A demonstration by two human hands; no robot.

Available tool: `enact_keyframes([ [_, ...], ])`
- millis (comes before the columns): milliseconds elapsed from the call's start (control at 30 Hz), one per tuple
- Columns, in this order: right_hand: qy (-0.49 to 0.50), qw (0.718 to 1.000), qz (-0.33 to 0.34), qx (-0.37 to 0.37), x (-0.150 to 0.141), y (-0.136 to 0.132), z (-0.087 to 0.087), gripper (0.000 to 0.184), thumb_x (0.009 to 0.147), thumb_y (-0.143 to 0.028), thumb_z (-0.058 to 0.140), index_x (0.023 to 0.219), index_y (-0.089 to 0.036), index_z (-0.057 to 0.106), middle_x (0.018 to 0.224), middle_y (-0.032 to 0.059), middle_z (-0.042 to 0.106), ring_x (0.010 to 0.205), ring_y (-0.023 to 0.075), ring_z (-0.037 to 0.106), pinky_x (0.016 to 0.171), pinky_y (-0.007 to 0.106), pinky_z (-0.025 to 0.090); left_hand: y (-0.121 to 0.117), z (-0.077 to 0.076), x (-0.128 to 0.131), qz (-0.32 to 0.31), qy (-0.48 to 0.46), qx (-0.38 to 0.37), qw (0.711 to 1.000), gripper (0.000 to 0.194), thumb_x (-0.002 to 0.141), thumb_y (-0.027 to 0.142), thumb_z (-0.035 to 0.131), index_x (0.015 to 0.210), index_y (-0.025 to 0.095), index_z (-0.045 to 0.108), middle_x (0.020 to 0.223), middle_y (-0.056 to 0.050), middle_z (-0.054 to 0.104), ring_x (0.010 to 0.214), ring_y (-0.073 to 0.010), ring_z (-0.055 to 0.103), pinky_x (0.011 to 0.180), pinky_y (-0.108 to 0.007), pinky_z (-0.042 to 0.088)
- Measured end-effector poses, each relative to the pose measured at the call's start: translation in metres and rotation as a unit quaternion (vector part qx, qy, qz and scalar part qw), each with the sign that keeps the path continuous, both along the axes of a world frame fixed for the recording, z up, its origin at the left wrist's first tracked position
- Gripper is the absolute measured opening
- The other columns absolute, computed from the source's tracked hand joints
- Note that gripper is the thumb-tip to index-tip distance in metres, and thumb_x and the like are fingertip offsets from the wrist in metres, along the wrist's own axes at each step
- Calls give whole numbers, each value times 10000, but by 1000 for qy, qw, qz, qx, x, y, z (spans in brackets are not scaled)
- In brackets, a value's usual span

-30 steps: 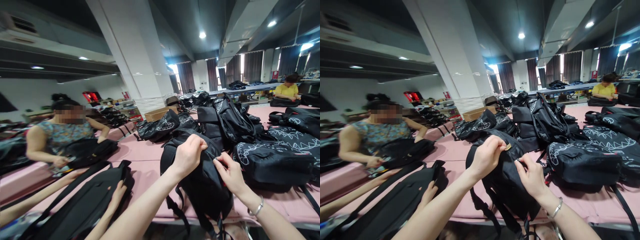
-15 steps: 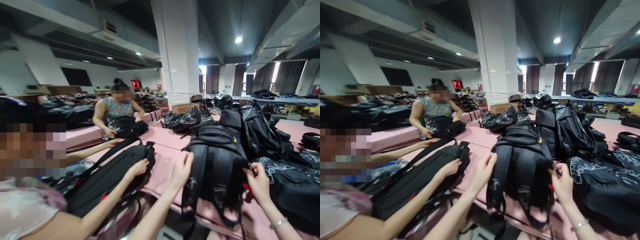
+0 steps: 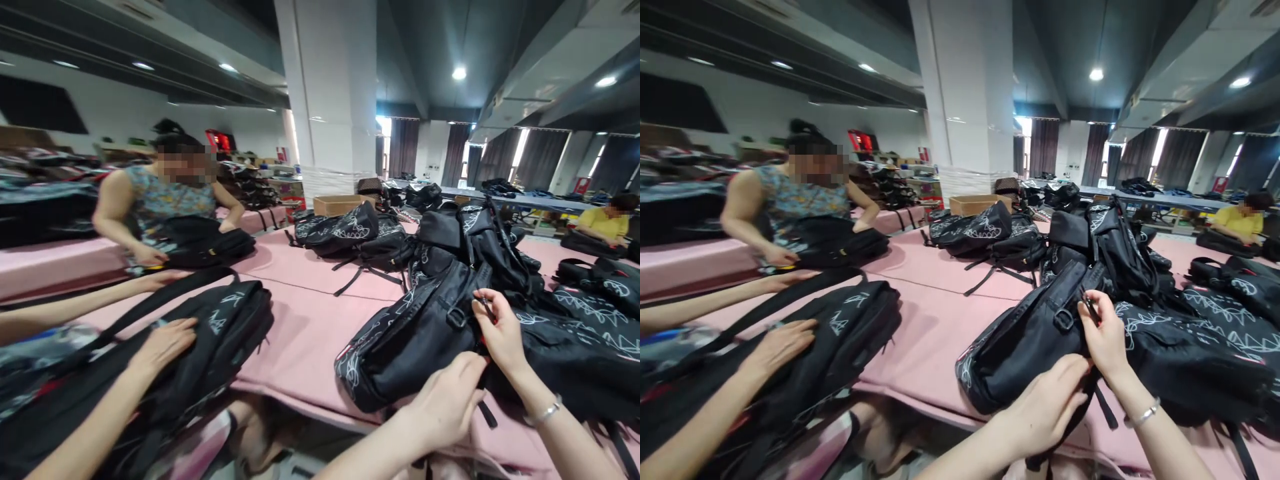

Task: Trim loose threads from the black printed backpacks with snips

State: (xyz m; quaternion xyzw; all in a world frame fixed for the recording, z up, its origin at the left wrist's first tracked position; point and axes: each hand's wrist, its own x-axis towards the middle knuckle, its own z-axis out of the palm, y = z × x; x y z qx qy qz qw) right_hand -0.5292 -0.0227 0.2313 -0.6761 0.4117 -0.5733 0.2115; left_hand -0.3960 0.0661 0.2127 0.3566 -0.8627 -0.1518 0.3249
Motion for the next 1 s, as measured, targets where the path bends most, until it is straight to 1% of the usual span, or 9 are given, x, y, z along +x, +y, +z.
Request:
enact_keyframes([
  [100,-36,999,2,-10,6,-7,-10,317,829,-443,515,969,-158,530,921,81,604,782,170,571,713,287,443,-5,-7,14,35,49,-60,996,298,850,162,393,1135,164,482,1067,-105,555,964,-188,538,858,-329,474],
  [167,-52,999,3,-11,11,-11,-16,302,827,-436,520,937,-155,528,889,73,600,776,168,569,711,285,444,-11,-9,26,118,96,-123,981,232,855,163,409,1066,167,505,1008,-92,572,952,-183,535,859,-340,464],
  [300,-91,996,24,-1,24,-15,-21,290,820,-421,536,941,-158,522,844,49,589,729,147,552,684,267,438,-30,-8,45,291,90,-216,928,372,858,179,434,1224,128,392,1265,-171,439,1205,-244,389,990,-443,360],
  [433,-101,993,59,4,35,-13,-18,270,829,-406,532,934,-158,510,831,39,574,718,135,538,676,256,430,-51,-2,57,335,78,-221,913,451,869,194,414,1301,96,325,1339,-197,376,1268,-259,324,1021,-469,314],
  [533,-96,993,65,2,36,-13,-18,262,830,-404,529,916,-159,497,824,36,569,719,133,536,682,255,425,-65,7,68,289,142,-144,936,388,854,236,458,1228,135,434,1234,-140,502,1157,-221,456,988,-421,366],
  [633,-86,995,45,6,33,-15,-22,266,827,-422,525,863,-161,488,765,19,553,664,124,515,638,243,413,-74,14,76,192,261,-1,946,374,777,258,565,1135,163,515,990,-68,609,925,-173,570,880,-357,445],
  [800,-68,998,11,-10,23,-14,-7,284,829,-448,506,857,-165,495,746,20,565,648,130,522,615,238,416,-72,19,63,73,496,187,845,394,669,233,671,1032,118,572,891,-63,605,821,-132,569,780,-260,458],
  [933,28,998,-31,-56,22,0,37,294,832,-445,508,949,-175,496,826,36,600,696,154,572,633,251,424,-57,28,42,40,616,211,758,488,679,259,671,1128,174,501,947,-52,613,874,-139,587,839,-288,453],
  [1000,69,993,-51,-79,24,12,54,342,829,-432,516,1048,-176,458,889,54,608,754,181,599,653,268,438,-47,33,37,58,623,182,758,495,709,266,650,1167,205,474,978,-41,610,910,-133,583,870,-283,445],
])
